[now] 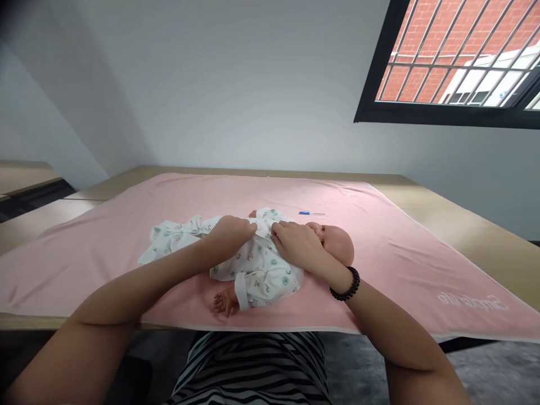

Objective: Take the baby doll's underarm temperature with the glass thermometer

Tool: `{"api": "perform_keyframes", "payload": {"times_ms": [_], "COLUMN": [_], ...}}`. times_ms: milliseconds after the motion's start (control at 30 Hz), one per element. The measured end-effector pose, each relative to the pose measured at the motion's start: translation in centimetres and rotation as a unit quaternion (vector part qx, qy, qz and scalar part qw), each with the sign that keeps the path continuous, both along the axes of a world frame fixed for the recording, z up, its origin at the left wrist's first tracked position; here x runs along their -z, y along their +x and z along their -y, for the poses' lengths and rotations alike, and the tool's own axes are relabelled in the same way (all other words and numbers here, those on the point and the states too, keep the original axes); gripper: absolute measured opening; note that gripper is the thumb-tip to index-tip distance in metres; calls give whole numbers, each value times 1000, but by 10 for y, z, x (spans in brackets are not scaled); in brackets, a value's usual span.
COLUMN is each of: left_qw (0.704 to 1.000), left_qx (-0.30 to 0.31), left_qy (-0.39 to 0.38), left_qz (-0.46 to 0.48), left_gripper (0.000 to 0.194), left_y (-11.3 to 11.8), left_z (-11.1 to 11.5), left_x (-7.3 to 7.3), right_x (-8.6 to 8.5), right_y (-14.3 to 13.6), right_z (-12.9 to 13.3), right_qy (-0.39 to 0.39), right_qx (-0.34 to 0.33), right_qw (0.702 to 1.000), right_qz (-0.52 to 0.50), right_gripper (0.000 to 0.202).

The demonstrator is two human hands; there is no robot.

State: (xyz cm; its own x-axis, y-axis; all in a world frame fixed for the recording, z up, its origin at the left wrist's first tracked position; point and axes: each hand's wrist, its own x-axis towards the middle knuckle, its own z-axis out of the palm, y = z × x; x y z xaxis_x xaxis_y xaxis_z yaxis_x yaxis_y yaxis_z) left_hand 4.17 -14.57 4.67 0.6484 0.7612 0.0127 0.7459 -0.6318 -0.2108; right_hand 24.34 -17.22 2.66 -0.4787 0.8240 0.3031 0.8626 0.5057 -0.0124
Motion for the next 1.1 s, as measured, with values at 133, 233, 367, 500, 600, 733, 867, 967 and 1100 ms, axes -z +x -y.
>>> {"api": "perform_keyframes", "payload": {"times_ms": [133,233,367,500,600,733,867,967,1100], "left_qw": [998,999,995,993,993,996,983,963,953], "left_qx": [10,34,91,75,78,71,108,138,141], "left_qy": [48,19,-45,-88,-87,-60,-139,-227,-268], "left_qz": [-37,-26,-9,-19,-20,5,49,54,28], "left_gripper": [17,14,9,7,7,8,13,17,22], "left_y": [-6,-15,-32,-43,-48,-57,-67,-70,-70], "left_z": [-13,-20,-19,-11,-1,16,32,41,48], "left_x": [-8,-18,-34,-45,-53,-69,-75,-68,-58], "right_x": [1,0,-3,-8,-17,-36,-46,-43,-39], "right_y": [0,0,3,9,15,26,34,33,30], "right_z": [0,2,4,3,5,12,15,13,13], "right_qy": [11,58,61,3,-19,-116,-257,-333,-402], "right_qx": [-1,-19,-72,-80,-78,-102,-177,-248,-292], "right_qw": [1000,996,995,997,997,983,943,905,866], "right_qz": [-19,-65,-25,18,-2,-103,-115,-92,-54], "right_gripper": [24,22,26,19,14,16,22,18,17]}}
